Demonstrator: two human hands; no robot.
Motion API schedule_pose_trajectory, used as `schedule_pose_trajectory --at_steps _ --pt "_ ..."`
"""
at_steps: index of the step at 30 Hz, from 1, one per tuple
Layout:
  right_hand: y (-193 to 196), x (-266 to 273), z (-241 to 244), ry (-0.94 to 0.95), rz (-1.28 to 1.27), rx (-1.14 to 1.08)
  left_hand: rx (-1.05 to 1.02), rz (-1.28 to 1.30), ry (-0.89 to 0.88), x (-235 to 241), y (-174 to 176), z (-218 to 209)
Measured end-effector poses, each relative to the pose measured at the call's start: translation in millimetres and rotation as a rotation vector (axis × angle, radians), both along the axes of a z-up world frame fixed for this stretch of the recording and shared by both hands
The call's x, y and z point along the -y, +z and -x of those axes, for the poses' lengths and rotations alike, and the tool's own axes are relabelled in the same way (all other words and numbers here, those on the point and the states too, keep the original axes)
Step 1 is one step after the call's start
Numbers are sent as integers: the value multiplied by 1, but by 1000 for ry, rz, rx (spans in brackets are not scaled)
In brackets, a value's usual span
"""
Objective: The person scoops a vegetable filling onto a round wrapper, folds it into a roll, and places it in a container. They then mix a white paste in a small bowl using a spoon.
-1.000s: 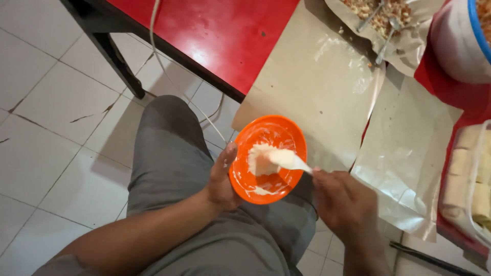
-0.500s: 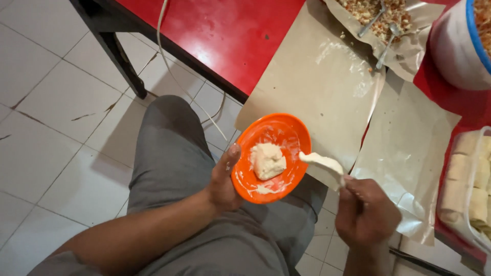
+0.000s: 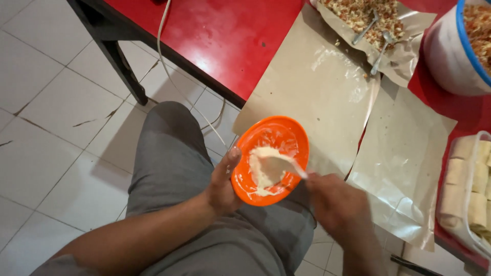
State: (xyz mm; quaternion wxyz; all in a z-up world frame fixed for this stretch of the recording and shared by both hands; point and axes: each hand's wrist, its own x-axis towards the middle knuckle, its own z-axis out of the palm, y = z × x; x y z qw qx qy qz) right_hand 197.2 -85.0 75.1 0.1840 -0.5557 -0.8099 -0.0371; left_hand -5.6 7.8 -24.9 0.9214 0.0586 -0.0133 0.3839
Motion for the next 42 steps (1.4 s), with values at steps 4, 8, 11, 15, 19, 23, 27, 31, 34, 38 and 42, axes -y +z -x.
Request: schedule_pose_trajectory --at_steps 4,8,11,15,19,23,27,31,34,38,42 --pt "8 -3 0 -190 -63 7 -34 -28 54 4 0 -2" --pt "4 -10 0 -177 136 -42 -82 -32 -14 4 11 -4" --pt "-3 -8 -2 -64 123 -3 -106 -42 -9 2 21 -2" --pt "15 -2 4 84 183 -83 -83 -19 -68 -3 24 -1" --pt "33 12 -2 9 214 -140 -88 6 33 -12 24 2" --pt "31 15 -10 -6 235 -101 -32 22 -36 -17 17 -1" --pt "2 6 -10 -92 148 16 -54 -67 -2 -14 24 -5" --pt "15 -8 -2 -137 -127 -130 -67 -142 93 -12 22 -2" --pt "23 -16 4 -128 -195 -134 -109 -133 96 -12 23 4" --pt "2 -23 2 -132 -137 -71 -227 -157 116 -13 23 5" --pt "-10 -14 0 -170 -49 -49 -197 -82 92 -13 21 7"
